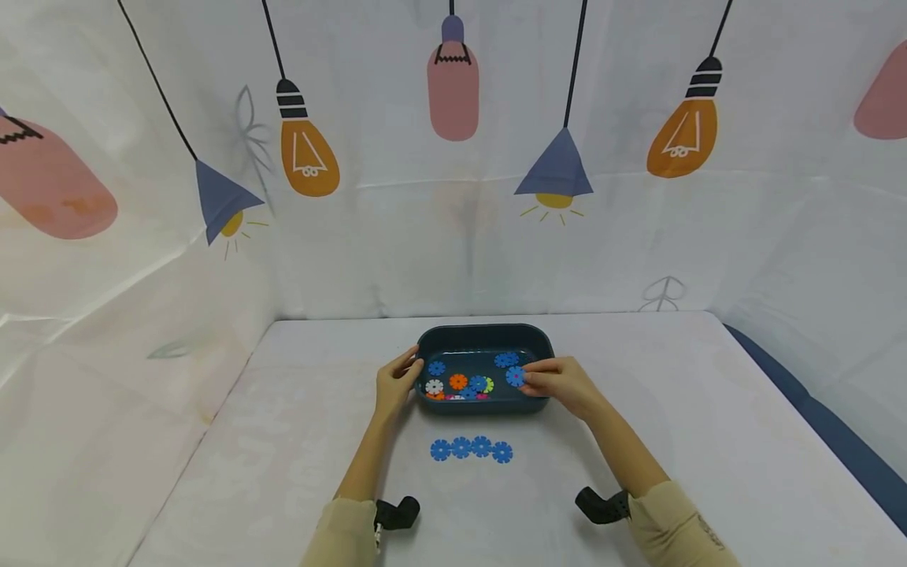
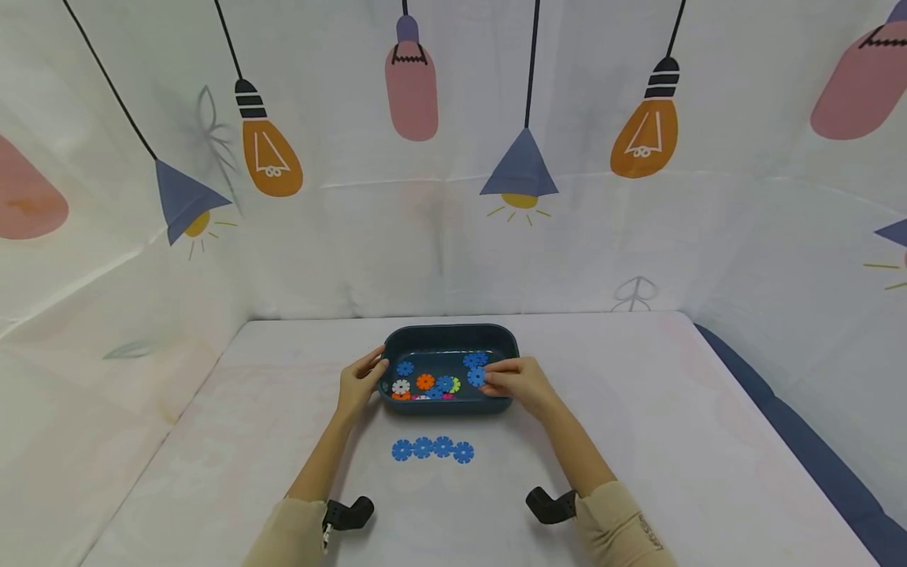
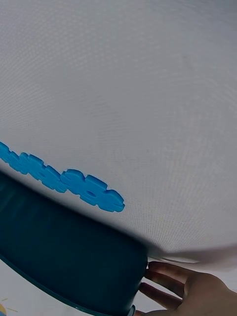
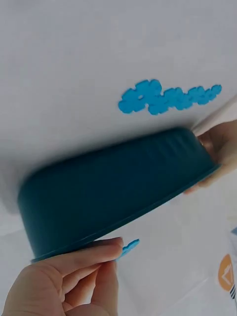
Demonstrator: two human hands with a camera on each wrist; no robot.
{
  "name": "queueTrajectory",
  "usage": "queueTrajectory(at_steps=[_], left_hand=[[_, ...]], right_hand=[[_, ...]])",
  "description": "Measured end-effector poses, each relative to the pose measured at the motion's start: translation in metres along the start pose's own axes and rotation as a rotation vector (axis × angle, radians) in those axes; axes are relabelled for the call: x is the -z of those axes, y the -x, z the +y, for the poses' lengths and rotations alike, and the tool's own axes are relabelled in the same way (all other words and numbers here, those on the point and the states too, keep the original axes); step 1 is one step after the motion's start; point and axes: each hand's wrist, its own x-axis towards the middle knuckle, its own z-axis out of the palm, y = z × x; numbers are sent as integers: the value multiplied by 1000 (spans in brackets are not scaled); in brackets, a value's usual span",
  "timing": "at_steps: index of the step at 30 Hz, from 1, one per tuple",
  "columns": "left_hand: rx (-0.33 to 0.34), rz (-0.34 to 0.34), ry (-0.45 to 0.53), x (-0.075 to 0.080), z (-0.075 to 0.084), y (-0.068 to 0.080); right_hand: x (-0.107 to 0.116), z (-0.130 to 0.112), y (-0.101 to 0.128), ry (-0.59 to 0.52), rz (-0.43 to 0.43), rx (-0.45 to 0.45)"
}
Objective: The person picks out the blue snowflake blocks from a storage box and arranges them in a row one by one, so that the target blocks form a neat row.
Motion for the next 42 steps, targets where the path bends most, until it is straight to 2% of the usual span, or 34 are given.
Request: queueTrajectory(at_steps=[5, 12, 20, 32, 42], left_hand=[[-3, 5, -6, 0, -1, -1], [-5, -1, -11, 0, -3, -2], [-1, -9, 3, 0, -3, -2], [20, -2, -16, 0, -4, -1], [31, 2, -23, -1, -3, 0]], right_hand=[[7, 4, 15, -21, -16, 6], [8, 10, 30, 35, -16, -22], [4, 31, 44, 18, -62, -58], [0, 59, 57, 41, -17, -75], [-8, 60, 56, 107, 45, -124]])
